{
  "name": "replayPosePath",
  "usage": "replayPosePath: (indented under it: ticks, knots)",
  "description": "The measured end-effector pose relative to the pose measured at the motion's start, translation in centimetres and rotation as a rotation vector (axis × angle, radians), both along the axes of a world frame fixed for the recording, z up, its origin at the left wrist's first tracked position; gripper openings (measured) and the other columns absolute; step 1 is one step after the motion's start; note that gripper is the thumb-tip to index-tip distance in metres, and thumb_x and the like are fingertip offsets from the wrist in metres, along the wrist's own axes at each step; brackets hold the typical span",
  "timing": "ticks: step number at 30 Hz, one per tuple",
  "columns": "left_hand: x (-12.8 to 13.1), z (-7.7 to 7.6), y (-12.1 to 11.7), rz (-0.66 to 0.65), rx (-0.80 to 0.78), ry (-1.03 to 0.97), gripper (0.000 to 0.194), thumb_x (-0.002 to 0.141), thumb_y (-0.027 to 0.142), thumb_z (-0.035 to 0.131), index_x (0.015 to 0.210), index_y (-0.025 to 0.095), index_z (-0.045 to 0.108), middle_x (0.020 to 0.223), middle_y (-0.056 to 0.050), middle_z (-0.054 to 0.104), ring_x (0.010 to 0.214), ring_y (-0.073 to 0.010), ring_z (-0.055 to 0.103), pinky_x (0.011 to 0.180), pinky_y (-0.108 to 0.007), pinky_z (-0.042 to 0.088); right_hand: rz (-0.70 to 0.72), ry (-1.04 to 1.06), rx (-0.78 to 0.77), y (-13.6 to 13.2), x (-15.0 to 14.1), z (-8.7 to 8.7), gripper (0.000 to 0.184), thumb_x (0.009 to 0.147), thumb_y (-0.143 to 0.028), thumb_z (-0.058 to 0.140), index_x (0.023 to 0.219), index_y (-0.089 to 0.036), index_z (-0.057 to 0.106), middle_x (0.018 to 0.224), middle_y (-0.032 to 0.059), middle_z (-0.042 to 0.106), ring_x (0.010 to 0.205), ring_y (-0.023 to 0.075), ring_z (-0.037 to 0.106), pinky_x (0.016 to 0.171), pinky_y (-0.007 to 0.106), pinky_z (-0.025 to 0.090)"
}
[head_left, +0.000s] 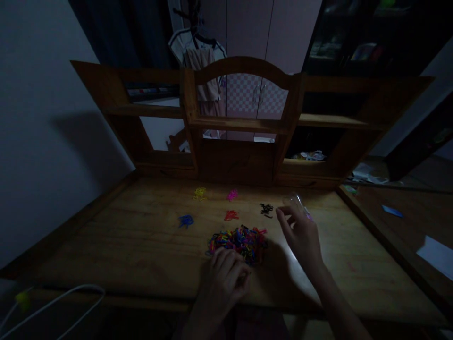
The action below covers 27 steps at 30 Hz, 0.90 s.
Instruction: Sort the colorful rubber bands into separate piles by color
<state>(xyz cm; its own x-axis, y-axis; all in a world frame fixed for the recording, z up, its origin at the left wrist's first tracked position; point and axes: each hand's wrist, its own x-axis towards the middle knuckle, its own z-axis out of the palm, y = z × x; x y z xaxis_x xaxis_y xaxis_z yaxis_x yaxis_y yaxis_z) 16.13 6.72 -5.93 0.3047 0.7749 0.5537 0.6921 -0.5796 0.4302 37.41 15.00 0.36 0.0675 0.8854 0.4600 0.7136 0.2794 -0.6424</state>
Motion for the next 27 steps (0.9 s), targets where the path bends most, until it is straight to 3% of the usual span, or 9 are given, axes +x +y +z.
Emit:
replayPosePath:
  ticks: [4, 7, 18, 24, 27]
  knots:
    - [-0.3, -0.1, -0.1, 0.044, 0.002, -0.011, 0.011, 0.078, 0.013, 0.063, 0.085, 0.021, 0.060, 0.092, -0.003, 0.061, 0.092, -0.0217, 0.055, 0.091, -0.041, 0.041, 0.343, 0.080, -0.256, -7.2, -3.1, 0.0, 0.021, 0.092, -0.036, 0.054, 0.094, -0.022, 0.069, 0.080, 0.0026, 0.069, 0.063, 0.0146, 0.060, 0.053, 0.023, 0.042]
    - [-0.3, 0.0, -0.1, 0.053, 0.022, -0.016, 0.010, 0.079, 0.014, 0.064, 0.086, 0.021, 0.061, 0.093, -0.004, 0.061, 0.094, -0.0220, 0.054, 0.092, -0.041, 0.041, 0.406, 0.125, -0.336, -9.7, -4.2, -1.1, 0.021, 0.092, -0.034, 0.054, 0.098, -0.023, 0.070, 0.086, 0.0035, 0.070, 0.068, 0.0151, 0.061, 0.056, 0.023, 0.045]
    - [-0.3, 0.5, -0.3, 0.016, 0.017, -0.027, 0.008, 0.081, 0.013, 0.060, 0.085, 0.021, 0.061, 0.091, -0.004, 0.058, 0.094, -0.0207, 0.054, 0.094, -0.040, 0.041, 0.432, 0.170, -0.319, -9.6, -3.9, -3.6, 0.019, 0.088, -0.020, 0.054, 0.096, -0.021, 0.071, 0.093, 0.0051, 0.071, 0.083, 0.0184, 0.066, 0.073, 0.027, 0.050]
    - [-0.4, 0.6, -0.4, -0.014, -0.033, -0.097, 0.011, 0.081, 0.014, 0.063, 0.090, 0.021, 0.062, 0.094, -0.004, 0.057, 0.097, -0.0204, 0.054, 0.094, -0.038, 0.042, 0.404, 0.113, -0.281, -9.8, -3.8, -4.0, 0.016, 0.088, -0.023, 0.055, 0.093, -0.022, 0.071, 0.086, 0.0027, 0.071, 0.075, 0.0167, 0.065, 0.067, 0.025, 0.048]
    - [-0.4, 0.6, -0.4, 0.005, -0.051, -0.159, 0.020, 0.083, 0.017, 0.063, 0.103, 0.022, 0.062, 0.098, -0.005, 0.059, 0.100, -0.0205, 0.054, 0.092, -0.036, 0.044, 0.313, 0.073, -0.210, -8.1, -2.4, -3.2, 0.017, 0.089, -0.025, 0.054, 0.093, -0.021, 0.070, 0.082, 0.0027, 0.070, 0.065, 0.0148, 0.061, 0.059, 0.024, 0.045]
